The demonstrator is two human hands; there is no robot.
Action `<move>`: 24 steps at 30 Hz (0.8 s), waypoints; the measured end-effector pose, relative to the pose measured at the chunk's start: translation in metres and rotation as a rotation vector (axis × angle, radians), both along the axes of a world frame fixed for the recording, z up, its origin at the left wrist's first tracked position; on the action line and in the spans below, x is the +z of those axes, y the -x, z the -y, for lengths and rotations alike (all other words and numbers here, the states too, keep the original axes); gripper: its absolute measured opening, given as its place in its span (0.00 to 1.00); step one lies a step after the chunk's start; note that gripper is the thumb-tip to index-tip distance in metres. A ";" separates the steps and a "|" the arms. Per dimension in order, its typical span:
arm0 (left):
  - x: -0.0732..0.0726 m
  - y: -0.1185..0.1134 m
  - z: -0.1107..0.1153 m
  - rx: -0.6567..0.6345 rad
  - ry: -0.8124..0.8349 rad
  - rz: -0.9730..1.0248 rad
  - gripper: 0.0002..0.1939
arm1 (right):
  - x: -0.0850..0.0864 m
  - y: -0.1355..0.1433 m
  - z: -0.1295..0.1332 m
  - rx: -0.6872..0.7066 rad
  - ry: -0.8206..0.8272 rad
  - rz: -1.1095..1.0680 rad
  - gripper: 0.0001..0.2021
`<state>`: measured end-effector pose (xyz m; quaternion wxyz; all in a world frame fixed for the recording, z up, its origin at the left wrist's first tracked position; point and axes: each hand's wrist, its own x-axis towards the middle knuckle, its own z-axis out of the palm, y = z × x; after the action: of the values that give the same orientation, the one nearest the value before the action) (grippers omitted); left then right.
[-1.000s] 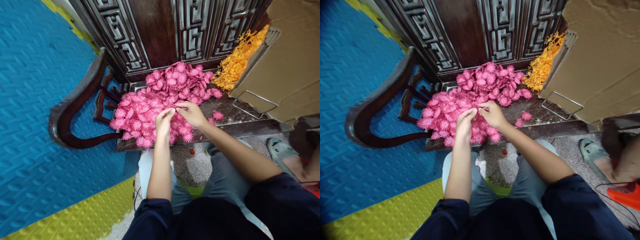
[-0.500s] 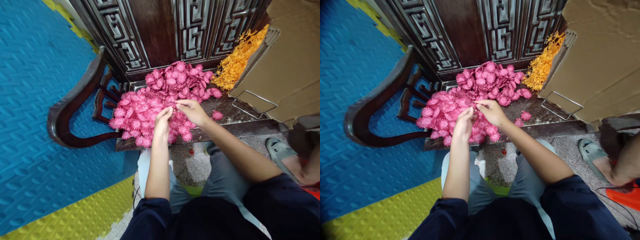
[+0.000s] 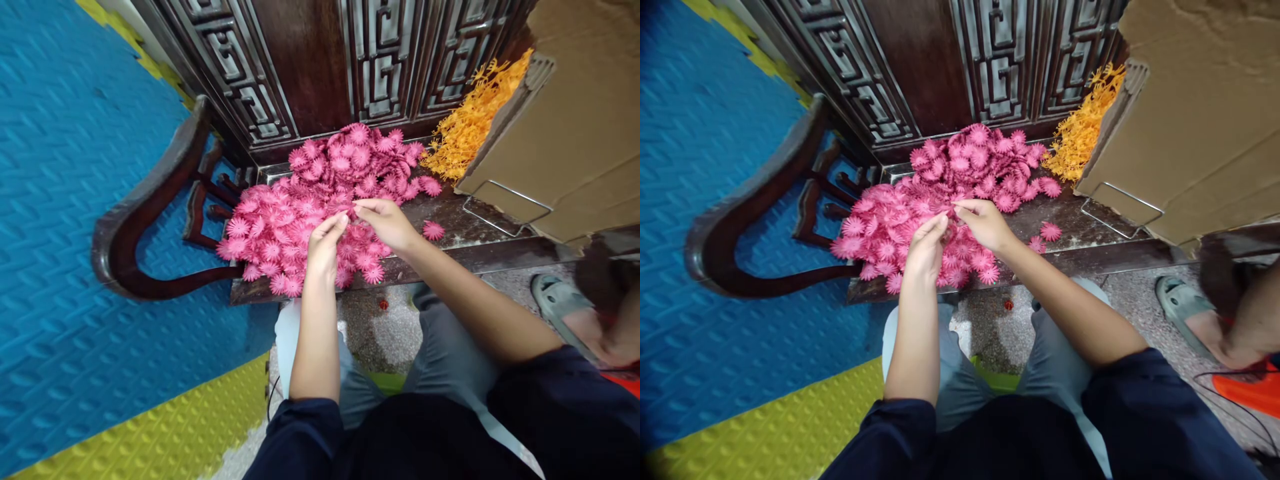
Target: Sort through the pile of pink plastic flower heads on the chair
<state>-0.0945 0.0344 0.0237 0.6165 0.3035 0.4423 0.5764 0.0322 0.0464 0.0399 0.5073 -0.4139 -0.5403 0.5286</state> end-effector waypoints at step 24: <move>0.000 -0.004 0.003 0.057 -0.147 -0.214 0.10 | -0.003 0.003 0.001 -0.047 0.045 0.041 0.11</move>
<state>-0.0904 0.0310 0.0238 0.5250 0.3951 0.4706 0.5889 0.0289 0.0452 0.0368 0.4992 -0.4485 -0.5287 0.5198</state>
